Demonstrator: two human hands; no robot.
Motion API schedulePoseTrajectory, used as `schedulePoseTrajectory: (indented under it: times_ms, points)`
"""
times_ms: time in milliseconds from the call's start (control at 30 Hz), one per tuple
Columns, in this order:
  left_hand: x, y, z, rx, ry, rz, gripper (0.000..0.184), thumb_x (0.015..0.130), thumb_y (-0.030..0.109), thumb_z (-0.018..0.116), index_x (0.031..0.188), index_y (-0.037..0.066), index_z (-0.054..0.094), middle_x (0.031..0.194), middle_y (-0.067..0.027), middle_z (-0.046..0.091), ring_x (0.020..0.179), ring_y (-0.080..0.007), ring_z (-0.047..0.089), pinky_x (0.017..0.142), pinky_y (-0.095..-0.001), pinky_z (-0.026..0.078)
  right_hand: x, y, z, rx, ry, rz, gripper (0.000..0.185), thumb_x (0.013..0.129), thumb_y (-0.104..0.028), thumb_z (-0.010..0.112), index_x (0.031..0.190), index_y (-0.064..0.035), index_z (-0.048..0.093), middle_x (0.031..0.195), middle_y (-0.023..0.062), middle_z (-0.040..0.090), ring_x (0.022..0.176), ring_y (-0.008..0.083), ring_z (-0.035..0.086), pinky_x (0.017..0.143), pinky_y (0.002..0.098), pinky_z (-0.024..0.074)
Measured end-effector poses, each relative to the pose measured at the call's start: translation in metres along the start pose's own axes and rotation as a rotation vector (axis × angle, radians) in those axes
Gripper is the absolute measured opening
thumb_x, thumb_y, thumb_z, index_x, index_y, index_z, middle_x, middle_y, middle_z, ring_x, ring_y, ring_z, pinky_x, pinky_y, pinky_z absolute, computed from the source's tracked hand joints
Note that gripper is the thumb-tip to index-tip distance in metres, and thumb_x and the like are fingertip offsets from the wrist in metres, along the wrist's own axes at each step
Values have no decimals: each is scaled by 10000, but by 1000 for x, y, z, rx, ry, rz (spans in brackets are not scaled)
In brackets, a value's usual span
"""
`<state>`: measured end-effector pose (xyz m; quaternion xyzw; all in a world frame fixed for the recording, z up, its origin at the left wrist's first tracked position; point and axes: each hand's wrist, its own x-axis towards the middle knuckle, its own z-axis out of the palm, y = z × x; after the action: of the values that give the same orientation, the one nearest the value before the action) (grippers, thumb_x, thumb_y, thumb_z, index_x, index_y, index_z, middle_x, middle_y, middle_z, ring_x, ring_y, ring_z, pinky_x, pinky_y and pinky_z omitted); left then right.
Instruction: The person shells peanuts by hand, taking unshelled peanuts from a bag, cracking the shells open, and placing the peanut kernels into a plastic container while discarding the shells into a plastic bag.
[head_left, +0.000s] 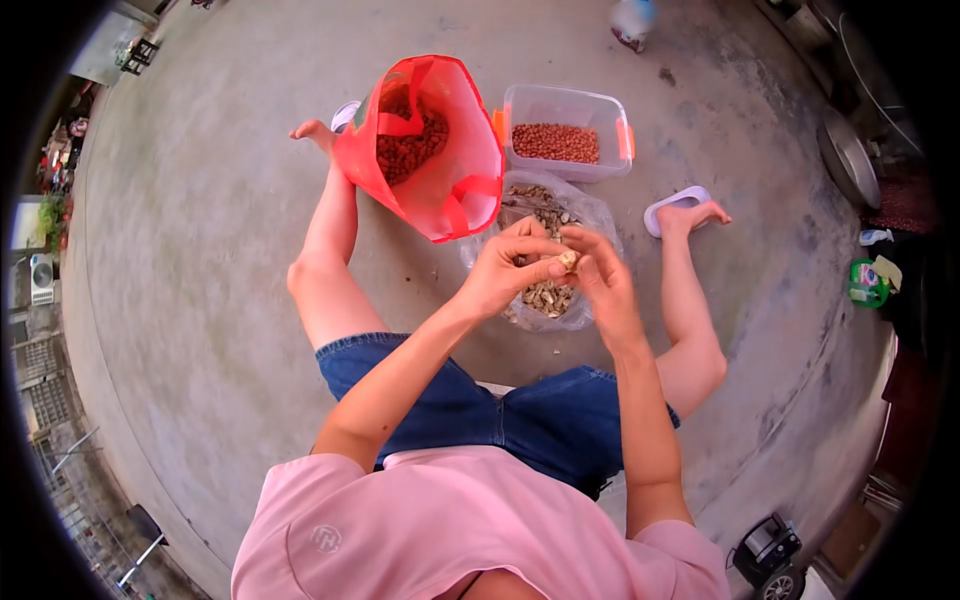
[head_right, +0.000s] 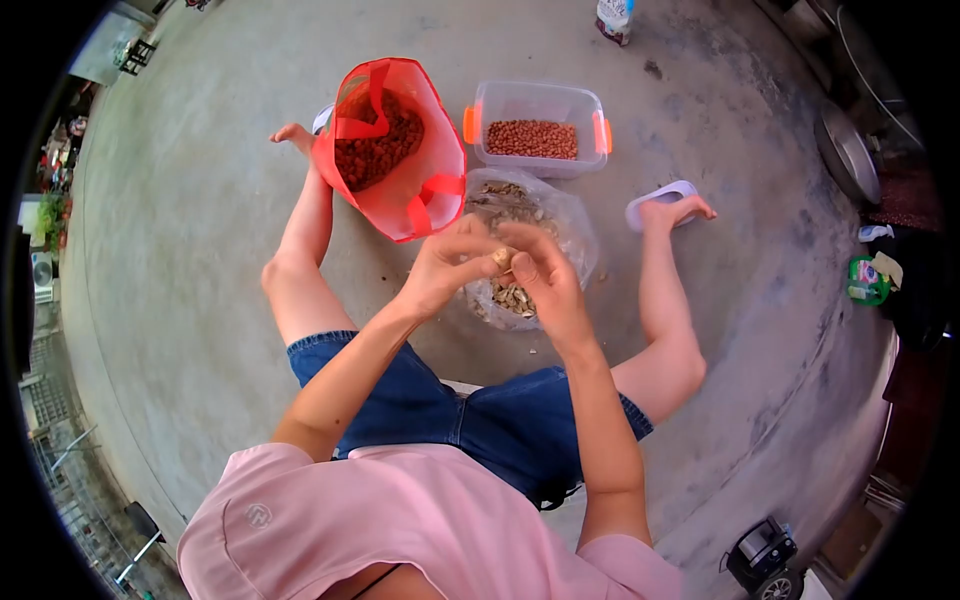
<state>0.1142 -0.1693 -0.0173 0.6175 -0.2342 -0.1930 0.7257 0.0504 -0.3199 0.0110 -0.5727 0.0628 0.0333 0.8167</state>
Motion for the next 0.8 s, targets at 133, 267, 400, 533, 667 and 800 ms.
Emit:
schedulePoseTrajectory:
  times_ms: [133,267,400,533,667,800]
  points:
    - [-1,6,3,69,-31,36,228,771,167,680,979,74,676,795,5,421,789,-109,415,660,-248,372,-2,20,8,399,2,56,447,850,-285,607,1196,-47,454,949,13,541,823,90,533,711,231,460]
    - [-1,20,6,-139,-134,-98,207,827,167,608,954,10,651,802,-19,534,685,-104,446,642,-249,400,0,17,10,399,-64,52,459,838,-304,622,1187,-55,458,817,-4,546,677,81,510,607,217,430]
    - [-2,24,11,-221,-104,-132,236,864,193,546,885,-25,634,731,-28,581,545,-83,433,554,-220,382,-3,10,19,56,16,-117,429,833,-343,623,1125,-47,514,746,-10,529,613,61,467,540,194,382]
    - [-4,24,19,-302,8,-288,260,866,239,536,842,-1,633,675,-5,557,536,-54,446,475,-193,307,-3,19,25,-282,196,-255,363,862,-340,590,1056,-34,563,709,-31,496,569,29,406,487,185,316]
    - [-2,-18,27,-438,189,-430,266,878,268,544,772,41,636,591,17,531,496,-27,416,433,-191,246,11,60,13,-62,263,-129,297,897,-281,547,1054,-30,566,652,-61,451,518,12,341,454,190,251]
    - [-5,-65,28,-458,350,-522,286,891,243,531,713,41,629,555,20,524,484,-17,388,433,-195,246,21,92,-2,-22,257,78,303,922,-318,482,1016,-47,581,620,-42,464,514,50,363,456,224,286]
